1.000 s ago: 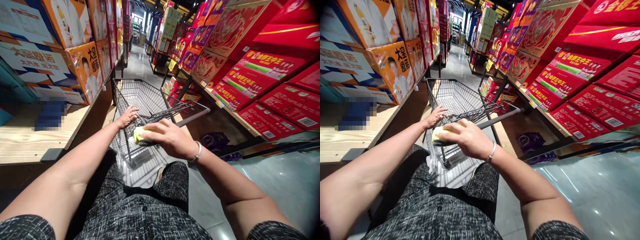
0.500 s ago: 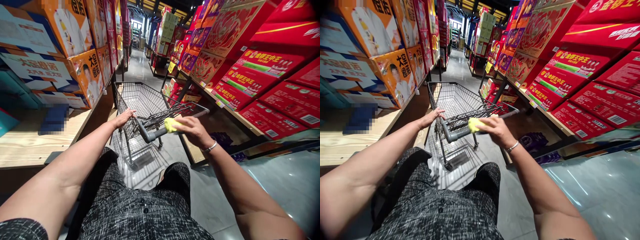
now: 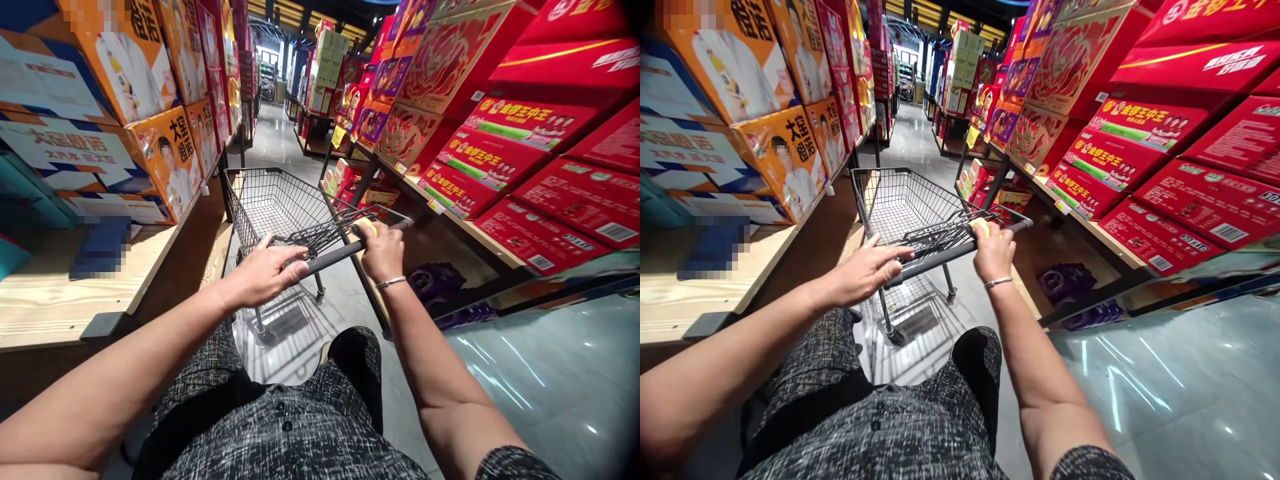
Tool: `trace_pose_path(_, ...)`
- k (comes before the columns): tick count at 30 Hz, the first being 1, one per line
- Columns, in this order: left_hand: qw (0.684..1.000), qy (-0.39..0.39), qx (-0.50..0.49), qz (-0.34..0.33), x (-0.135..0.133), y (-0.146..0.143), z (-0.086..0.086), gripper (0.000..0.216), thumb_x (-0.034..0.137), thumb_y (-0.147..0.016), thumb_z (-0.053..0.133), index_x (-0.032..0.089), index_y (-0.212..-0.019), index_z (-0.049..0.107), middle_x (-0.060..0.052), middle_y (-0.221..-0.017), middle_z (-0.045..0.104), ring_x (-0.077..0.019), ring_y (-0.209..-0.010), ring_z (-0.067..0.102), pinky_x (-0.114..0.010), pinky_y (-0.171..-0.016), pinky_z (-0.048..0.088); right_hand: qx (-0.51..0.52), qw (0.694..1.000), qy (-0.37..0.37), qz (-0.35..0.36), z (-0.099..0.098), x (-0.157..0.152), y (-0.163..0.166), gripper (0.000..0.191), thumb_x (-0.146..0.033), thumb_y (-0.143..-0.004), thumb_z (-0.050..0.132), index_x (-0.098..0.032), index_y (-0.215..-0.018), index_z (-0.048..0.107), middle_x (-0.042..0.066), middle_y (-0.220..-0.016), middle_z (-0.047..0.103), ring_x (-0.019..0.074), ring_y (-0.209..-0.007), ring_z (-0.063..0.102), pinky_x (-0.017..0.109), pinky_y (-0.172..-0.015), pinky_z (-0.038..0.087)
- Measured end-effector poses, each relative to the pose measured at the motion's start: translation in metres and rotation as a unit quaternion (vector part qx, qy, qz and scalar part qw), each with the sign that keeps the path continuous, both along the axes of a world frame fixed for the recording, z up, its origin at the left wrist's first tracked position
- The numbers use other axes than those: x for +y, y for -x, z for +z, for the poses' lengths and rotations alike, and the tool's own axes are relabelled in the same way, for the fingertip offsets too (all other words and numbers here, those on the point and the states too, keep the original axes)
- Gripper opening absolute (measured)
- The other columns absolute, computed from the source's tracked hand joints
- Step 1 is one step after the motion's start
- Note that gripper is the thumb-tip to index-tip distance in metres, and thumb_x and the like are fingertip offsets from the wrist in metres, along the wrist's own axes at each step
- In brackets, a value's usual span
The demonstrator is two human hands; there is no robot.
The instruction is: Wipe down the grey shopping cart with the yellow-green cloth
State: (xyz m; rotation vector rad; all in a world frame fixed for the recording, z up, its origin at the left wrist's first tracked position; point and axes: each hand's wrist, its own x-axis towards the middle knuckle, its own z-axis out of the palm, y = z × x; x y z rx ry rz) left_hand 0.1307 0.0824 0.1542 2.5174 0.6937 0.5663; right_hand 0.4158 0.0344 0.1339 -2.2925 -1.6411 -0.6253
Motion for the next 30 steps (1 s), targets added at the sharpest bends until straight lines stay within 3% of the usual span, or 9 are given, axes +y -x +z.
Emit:
trace_pose_path(3, 0.999, -0.044, -0.019, 0.024, -0.013, -0.001, -0.012, 0.091, 0.079, -0.091, 0.01, 0.017, -0.151, 0.039, -0.015, -0.143, 0.056, -0.0319, -0.134, 0.049, -0.061, -0.122, 0.01, -0.001, 0.996, -0.003, 0.087, -0.002, -0.022, 0.061, 0.058, -0.008, -0.087, 0.048, -0.031, -0.14, 0.055, 0.009, -0.142, 0.05, 0.0288, -0.105, 0.041, 0.041, -0.081, 0.043)
trace_pose_path(7, 0.988, -0.084, -0.109, 0.067, -0.01, 0.004, -0.032, 0.102, 0.085, -0.085, 0.015, 0.018, -0.161, 0.0, -0.018, -0.165, 0.017, -0.035, -0.151, 0.019, -0.058, -0.121, 0.018, 0.03, 0.969, -0.034, 0.243, -0.005, -0.044, 0.126, 0.051, -0.019, -0.096, 0.044, -0.033, -0.144, 0.05, 0.007, -0.146, 0.047, 0.0284, -0.113, 0.039, 0.043, -0.091, 0.045)
trace_pose_path(10, 0.983, -0.113, -0.122, 0.08, -0.003, 0.012, -0.036, 0.103, 0.083, -0.086, 0.03, 0.02, -0.161, -0.003, -0.018, -0.164, 0.019, -0.0336, -0.151, 0.02, -0.053, -0.121, 0.022, 0.03, 0.947, -0.012, 0.32, 0.0, -0.042, 0.137, 0.048, -0.028, -0.099, 0.044, -0.033, -0.146, 0.049, 0.006, -0.146, 0.048, 0.0274, -0.111, 0.041, 0.044, -0.096, 0.044)
trace_pose_path(14, 0.989, -0.117, -0.047, 0.078, 0.004, 0.02, -0.028, 0.09, 0.066, -0.089, 0.053, 0.024, -0.159, 0.017, -0.015, -0.153, 0.043, -0.0323, -0.141, 0.04, -0.052, -0.119, 0.027, 0.011, 0.943, 0.041, 0.33, 0.008, -0.025, 0.1, 0.053, -0.019, -0.094, 0.05, -0.033, -0.146, 0.049, 0.006, -0.143, 0.052, 0.0263, -0.109, 0.044, 0.043, -0.095, 0.041)
trace_pose_path(20, 0.99, -0.13, 0.013, 0.046, 0.018, 0.037, -0.021, 0.049, 0.06, -0.091, 0.053, 0.029, -0.127, 0.065, -0.008, -0.131, 0.066, -0.0288, -0.122, 0.058, -0.052, -0.113, 0.032, 0.013, 0.978, -0.018, 0.206, 0.005, 0.005, -0.01, 0.065, -0.005, -0.076, 0.058, -0.032, -0.134, 0.062, 0.005, -0.126, 0.063, 0.0259, -0.099, 0.045, 0.04, -0.086, 0.043)
trace_pose_path(23, 0.993, -0.116, 0.018, 0.033, 0.033, 0.051, -0.02, 0.047, 0.062, -0.09, 0.052, 0.029, -0.118, 0.07, -0.007, -0.127, 0.068, -0.0283, -0.118, 0.06, -0.049, -0.108, 0.037, 0.028, 0.994, -0.028, 0.104, 0.001, 0.012, -0.062, 0.065, -0.006, -0.073, 0.057, -0.031, -0.133, 0.063, 0.006, -0.124, 0.063, 0.027, -0.1, 0.046, 0.04, -0.084, 0.044)
trace_pose_path(25, 0.993, -0.101, 0.039, 0.039, 0.043, 0.059, -0.018, 0.046, 0.062, -0.089, 0.051, 0.031, -0.118, 0.07, -0.006, -0.129, 0.067, -0.0288, -0.12, 0.059, -0.054, -0.113, 0.029, 0.051, 0.997, -0.044, 0.041, -0.004, 0.015, -0.085, 0.066, -0.008, -0.072, 0.056, -0.031, -0.133, 0.062, 0.007, -0.127, 0.06, 0.0282, -0.103, 0.046, 0.042, -0.085, 0.044)
trace_pose_path(28, 0.988, -0.109, 0.083, 0.071, 0.052, 0.066, -0.011, 0.037, 0.057, -0.087, 0.056, 0.034, -0.112, 0.07, -0.003, -0.128, 0.068, -0.0323, -0.126, 0.053, -0.063, -0.116, 0.012, 0.087, 0.989, -0.123, 0.004, -0.02, 0.019, -0.095, 0.07, -0.01, -0.072, 0.051, -0.029, -0.139, 0.057, 0.01, -0.132, 0.055, 0.031, -0.113, 0.045, 0.046, -0.094, 0.042)
trace_pose_path(30, 0.978, -0.149, 0.108, 0.102, 0.051, 0.062, -0.004, 0.029, 0.05, -0.084, 0.061, 0.032, -0.104, 0.071, -0.003, -0.126, 0.069, -0.0346, -0.129, 0.05, -0.064, -0.115, 0.009, 0.112, 0.972, -0.206, -0.021, -0.037, 0.024, -0.086, 0.076, -0.01, -0.073, 0.047, -0.026, -0.147, 0.047, 0.014, -0.136, 0.049, 0.0335, -0.122, 0.044, 0.052, -0.1, 0.038)
